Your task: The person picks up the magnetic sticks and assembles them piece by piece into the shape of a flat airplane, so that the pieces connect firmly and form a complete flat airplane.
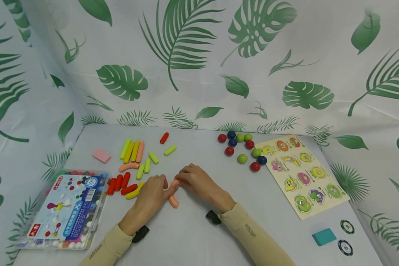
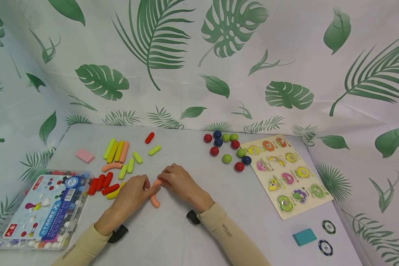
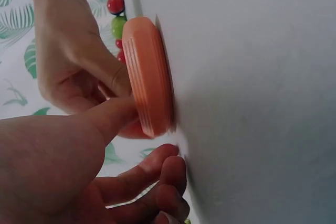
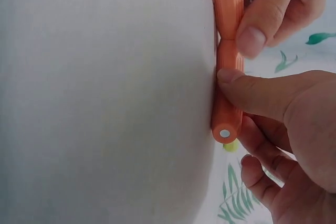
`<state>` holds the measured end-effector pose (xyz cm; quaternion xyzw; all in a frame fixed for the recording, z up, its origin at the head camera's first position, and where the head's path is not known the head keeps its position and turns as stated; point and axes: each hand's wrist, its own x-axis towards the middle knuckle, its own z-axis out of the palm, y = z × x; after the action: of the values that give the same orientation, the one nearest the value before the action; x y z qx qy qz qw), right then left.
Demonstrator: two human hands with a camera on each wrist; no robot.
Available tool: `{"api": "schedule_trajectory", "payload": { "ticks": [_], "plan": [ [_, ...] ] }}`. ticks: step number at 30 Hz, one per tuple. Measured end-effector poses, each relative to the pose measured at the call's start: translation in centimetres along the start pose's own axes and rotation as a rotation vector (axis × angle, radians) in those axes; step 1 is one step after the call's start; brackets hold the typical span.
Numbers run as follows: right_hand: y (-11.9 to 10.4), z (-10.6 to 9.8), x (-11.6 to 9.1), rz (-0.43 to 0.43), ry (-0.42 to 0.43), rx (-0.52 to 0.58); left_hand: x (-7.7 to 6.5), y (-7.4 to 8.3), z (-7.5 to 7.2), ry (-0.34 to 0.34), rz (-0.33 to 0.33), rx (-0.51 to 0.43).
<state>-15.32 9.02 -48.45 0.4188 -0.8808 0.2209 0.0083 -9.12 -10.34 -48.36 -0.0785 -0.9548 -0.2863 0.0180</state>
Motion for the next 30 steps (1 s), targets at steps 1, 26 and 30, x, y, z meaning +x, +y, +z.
{"api": "schedule_trajectory", "payload": {
  "ticks": [1,26,30],
  "plan": [
    [-0.1,0.0,0.1,-0.002,-0.005,0.005,0.1,-0.1,0.0,0.004,0.005,0.001],
    [5.6,-1.7,2.5,0.235,0.096,0.11,0.5,-1.0,-0.6,-0.064,-0.048,-0.146],
    [6.4,-1.7,4.7,0.269,0.096,0.112,0.6,-1.1,-0.8,-0.066,-0.049,-0.141]
  ]
}}
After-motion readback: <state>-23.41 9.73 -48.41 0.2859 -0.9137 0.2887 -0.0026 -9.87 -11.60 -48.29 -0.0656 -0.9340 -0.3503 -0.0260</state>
